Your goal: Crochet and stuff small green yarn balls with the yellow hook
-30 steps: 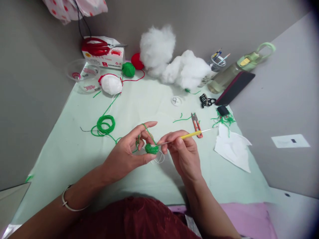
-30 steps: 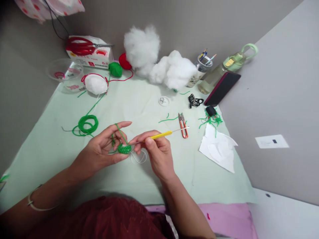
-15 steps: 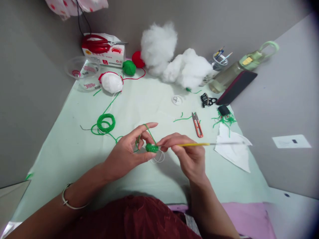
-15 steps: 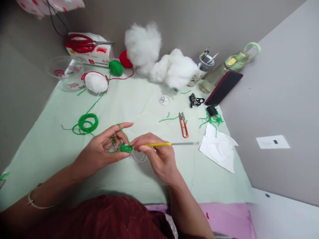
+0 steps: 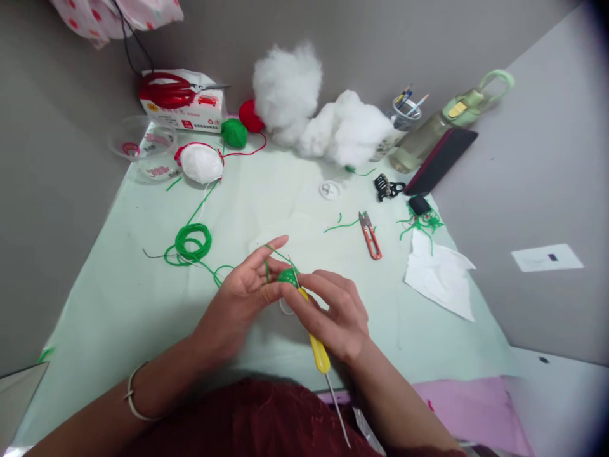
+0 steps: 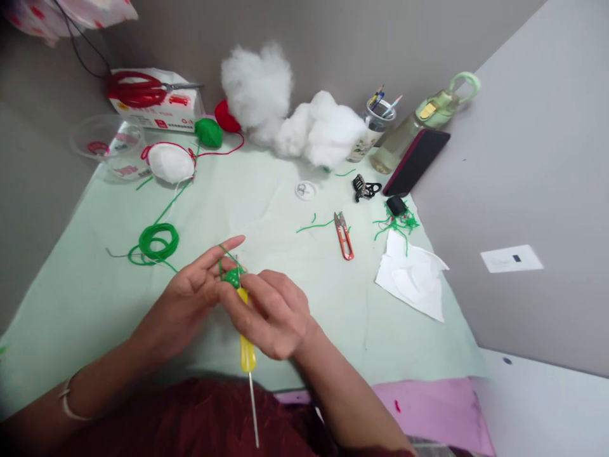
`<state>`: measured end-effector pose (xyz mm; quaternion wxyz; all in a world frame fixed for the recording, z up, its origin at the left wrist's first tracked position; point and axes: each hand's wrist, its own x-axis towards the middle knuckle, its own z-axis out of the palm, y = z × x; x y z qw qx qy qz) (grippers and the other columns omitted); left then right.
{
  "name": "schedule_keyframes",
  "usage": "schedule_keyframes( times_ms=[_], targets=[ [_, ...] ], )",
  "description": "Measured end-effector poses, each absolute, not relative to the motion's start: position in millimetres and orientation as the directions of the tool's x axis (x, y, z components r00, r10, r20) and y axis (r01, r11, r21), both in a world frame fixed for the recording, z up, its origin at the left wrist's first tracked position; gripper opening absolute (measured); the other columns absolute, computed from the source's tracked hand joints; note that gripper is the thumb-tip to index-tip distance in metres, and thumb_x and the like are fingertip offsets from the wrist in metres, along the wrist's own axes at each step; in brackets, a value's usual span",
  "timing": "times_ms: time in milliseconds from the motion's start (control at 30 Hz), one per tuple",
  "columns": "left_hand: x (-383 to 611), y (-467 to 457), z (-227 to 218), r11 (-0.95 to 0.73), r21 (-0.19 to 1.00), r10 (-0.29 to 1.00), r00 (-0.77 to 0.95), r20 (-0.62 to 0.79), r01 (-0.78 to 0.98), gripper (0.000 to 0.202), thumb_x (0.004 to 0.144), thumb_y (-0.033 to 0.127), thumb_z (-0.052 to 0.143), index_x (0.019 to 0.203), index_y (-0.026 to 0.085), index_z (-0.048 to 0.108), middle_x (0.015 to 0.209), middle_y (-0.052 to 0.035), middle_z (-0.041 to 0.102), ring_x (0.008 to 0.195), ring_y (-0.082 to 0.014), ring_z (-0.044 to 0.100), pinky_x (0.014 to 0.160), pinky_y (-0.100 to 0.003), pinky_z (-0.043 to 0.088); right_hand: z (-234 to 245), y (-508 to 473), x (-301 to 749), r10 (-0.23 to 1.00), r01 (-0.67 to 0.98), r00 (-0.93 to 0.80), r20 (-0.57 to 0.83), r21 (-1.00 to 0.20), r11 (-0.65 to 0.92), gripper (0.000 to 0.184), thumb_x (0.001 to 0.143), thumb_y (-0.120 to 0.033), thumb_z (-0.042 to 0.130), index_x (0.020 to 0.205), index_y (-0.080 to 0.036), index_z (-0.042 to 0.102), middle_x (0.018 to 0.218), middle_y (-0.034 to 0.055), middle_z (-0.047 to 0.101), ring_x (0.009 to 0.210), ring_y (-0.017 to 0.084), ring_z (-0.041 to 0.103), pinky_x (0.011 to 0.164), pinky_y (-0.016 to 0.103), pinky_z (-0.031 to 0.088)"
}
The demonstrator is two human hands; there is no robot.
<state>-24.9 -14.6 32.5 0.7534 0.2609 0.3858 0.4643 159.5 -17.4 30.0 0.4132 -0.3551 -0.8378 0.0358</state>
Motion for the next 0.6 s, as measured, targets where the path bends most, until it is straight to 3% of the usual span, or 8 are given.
schedule_keyframes(
  times_ms=[100,233,433,600],
  targets=[
    [-27.1,-11.2,30.5,0.553,0.605,0.832,0.42,-0.363,-0.573,0.074,0.077,0.035,0.091,0.144,0.024,0.061,0.099,-0.0006,0.064,0.09,-0.0133,0.059,0.086,-0.025,0.048,26.3,-16.5,159.8,0.656,0.471,-0.343,0.672,-0.482,0.739,0.047,0.095,-0.011,0.068,0.134,-0.038,0.07,0.112,0.0048,0.079,0.096,0.022,0.075,0.078,0.036,0.066],
    [-32.6,-6.0,24.6,0.532,0.613,0.843,0.429,-0.323,-0.583,0.079,0.075,0.029,0.092,0.146,0.022,0.06,0.092,0.0008,0.063,0.082,-0.011,0.056,0.078,-0.023,0.046,22.8,-9.1,156.1,0.785,0.224,-0.18,0.593,-0.752,0.62,0.035,0.1,-0.017,0.063,0.126,-0.037,0.075,0.11,0.0051,0.08,0.095,0.021,0.076,0.076,0.037,0.065],
    [-41.7,1.0,29.4,0.451,0.747,0.886,0.35,-0.306,-0.489,0.081,0.068,0.019,0.094,0.142,0.023,0.062,0.085,0.0039,0.06,0.074,-0.0101,0.055,0.069,-0.023,0.044,30.1,-3.4,156.7,0.849,0.052,-0.126,0.514,-0.851,0.523,0.023,0.098,-0.016,0.066,0.11,-0.028,0.081,0.097,0.005,0.082,0.089,0.021,0.076,0.076,0.038,0.064],
    [-48.1,4.5,29.2,0.475,0.761,0.85,0.453,-0.267,-0.442,0.071,0.071,0.021,0.091,0.138,0.027,0.068,0.086,0.0031,0.06,0.073,-0.0104,0.053,0.07,-0.024,0.043,28.8,0.7,161.7,0.945,-0.167,-0.124,0.304,-0.945,0.282,0.015,0.099,-0.025,0.068,0.101,-0.027,0.082,0.086,0.0034,0.078,0.071,0.017,0.072,0.066,0.032,0.059]
  ],
)
